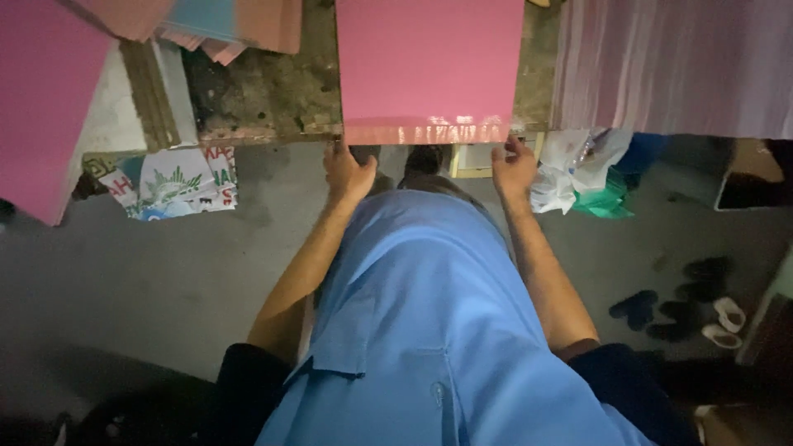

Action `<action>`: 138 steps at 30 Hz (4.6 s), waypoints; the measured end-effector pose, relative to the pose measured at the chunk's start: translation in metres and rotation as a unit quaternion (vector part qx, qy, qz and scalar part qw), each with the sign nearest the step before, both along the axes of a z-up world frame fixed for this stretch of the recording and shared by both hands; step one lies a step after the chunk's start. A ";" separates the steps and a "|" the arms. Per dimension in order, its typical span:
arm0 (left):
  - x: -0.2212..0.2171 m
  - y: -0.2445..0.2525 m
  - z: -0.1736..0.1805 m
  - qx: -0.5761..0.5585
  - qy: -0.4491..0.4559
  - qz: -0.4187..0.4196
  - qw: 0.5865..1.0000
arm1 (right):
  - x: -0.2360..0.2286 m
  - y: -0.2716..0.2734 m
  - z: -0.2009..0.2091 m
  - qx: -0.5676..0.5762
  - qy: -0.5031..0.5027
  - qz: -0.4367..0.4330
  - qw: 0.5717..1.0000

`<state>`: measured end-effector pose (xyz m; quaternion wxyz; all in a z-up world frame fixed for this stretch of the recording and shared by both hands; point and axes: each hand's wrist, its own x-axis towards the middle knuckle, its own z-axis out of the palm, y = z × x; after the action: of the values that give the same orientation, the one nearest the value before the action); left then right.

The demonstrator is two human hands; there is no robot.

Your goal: Applying glue to the edges of pink paper sheets and stacking them to create a block or pad.

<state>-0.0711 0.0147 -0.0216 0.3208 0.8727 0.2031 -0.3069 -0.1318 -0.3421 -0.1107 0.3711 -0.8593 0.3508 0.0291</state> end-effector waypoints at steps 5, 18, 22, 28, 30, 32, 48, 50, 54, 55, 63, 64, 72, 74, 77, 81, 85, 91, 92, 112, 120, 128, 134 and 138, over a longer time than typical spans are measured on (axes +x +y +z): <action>0.003 -0.003 0.016 -0.027 -0.030 0.018 0.999 | 0.003 -0.001 0.008 -0.046 -0.024 0.034 0.998; 0.005 -0.004 0.024 -0.036 -0.056 0.013 0.998 | 0.002 -0.005 0.007 -0.103 -0.038 0.038 0.993; 0.000 -0.003 0.016 -0.080 -0.074 0.043 0.993 | 0.002 -0.003 0.010 -0.103 -0.050 0.047 0.992; -0.008 0.002 -0.011 -0.069 -0.047 0.029 0.996 | 0.001 -0.003 0.003 -0.093 -0.028 0.015 0.995; -0.005 0.002 0.007 -0.076 -0.061 0.056 0.994 | -0.003 -0.012 -0.012 -0.084 -0.030 0.019 0.996; -0.003 0.003 0.010 -0.069 -0.059 0.050 0.995 | -0.004 -0.009 -0.011 -0.071 -0.034 0.018 0.997; 0.045 -0.134 -0.056 -0.132 -0.459 -0.485 0.733 | -0.016 -0.002 0.022 0.049 -0.068 -0.070 0.994; 0.070 -0.172 -0.056 -0.150 -0.476 -0.534 0.682 | -0.018 -0.009 0.002 0.095 -0.065 -0.105 0.988; 0.099 -0.222 -0.057 -0.169 -0.458 -0.626 0.608 | -0.015 0.007 0.034 0.278 -0.029 -0.178 0.944; 0.105 -0.227 -0.063 -0.174 -0.456 -0.632 0.602 | -0.011 0.010 0.041 0.278 -0.032 -0.187 0.942; 0.115 -0.242 -0.025 -0.100 -0.367 -0.741 0.554 | 0.005 0.020 0.066 0.370 -0.022 -0.250 0.894; 0.113 -0.243 -0.022 -0.102 -0.366 -0.743 0.551 | 0.003 0.021 0.067 0.370 -0.022 -0.254 0.893; 0.111 -0.250 -0.013 -0.059 -0.320 -0.776 0.540 | 0.005 0.021 0.074 0.398 -0.027 -0.271 0.876; 0.109 -0.248 -0.011 -0.059 -0.322 -0.774 0.542 | 0.003 0.022 0.072 0.402 -0.028 -0.270 0.874; 0.111 -0.248 -0.012 -0.057 -0.340 -0.769 0.538 | 0.004 0.021 0.075 0.401 -0.028 -0.268 0.876; 0.113 -0.245 -0.009 -0.053 -0.358 -0.769 0.526 | 0.007 0.025 0.093 0.381 -0.020 -0.249 0.890; 0.114 -0.243 -0.005 -0.052 -0.354 -0.765 0.536 | 0.006 0.024 0.074 0.376 -0.032 -0.255 0.890; 0.114 -0.244 -0.019 -0.050 -0.361 -0.765 0.531 | 0.005 0.024 0.080 0.376 -0.038 -0.245 0.893; 0.113 -0.244 -0.030 -0.053 -0.363 -0.763 0.533 | 0.005 0.024 0.081 0.374 -0.030 -0.243 0.894; 0.114 -0.244 -0.009 -0.031 -0.369 -0.771 0.518 | 0.007 0.026 0.085 0.368 -0.027 -0.248 0.896; 0.109 -0.242 -0.013 -0.033 -0.384 -0.720 0.577 | 0.002 0.025 0.060 0.323 -0.079 -0.261 0.906; 0.094 -0.236 -0.009 -0.029 -0.375 -0.658 0.652 | 0.014 0.024 0.086 0.320 -0.033 -0.202 0.925; 0.080 -0.228 -0.006 -0.066 -0.394 -0.585 0.706 | 0.026 0.017 0.074 0.308 -0.020 -0.234 0.922; 0.071 -0.227 -0.021 -0.071 -0.424 -0.541 0.723 | 0.034 0.005 0.039 0.299 0.002 -0.259 0.918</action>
<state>-0.0003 -0.2123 -0.0424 0.2142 0.8483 -0.4826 -0.0403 -0.0980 -0.3371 -0.0717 0.6048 -0.5872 0.5367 0.0372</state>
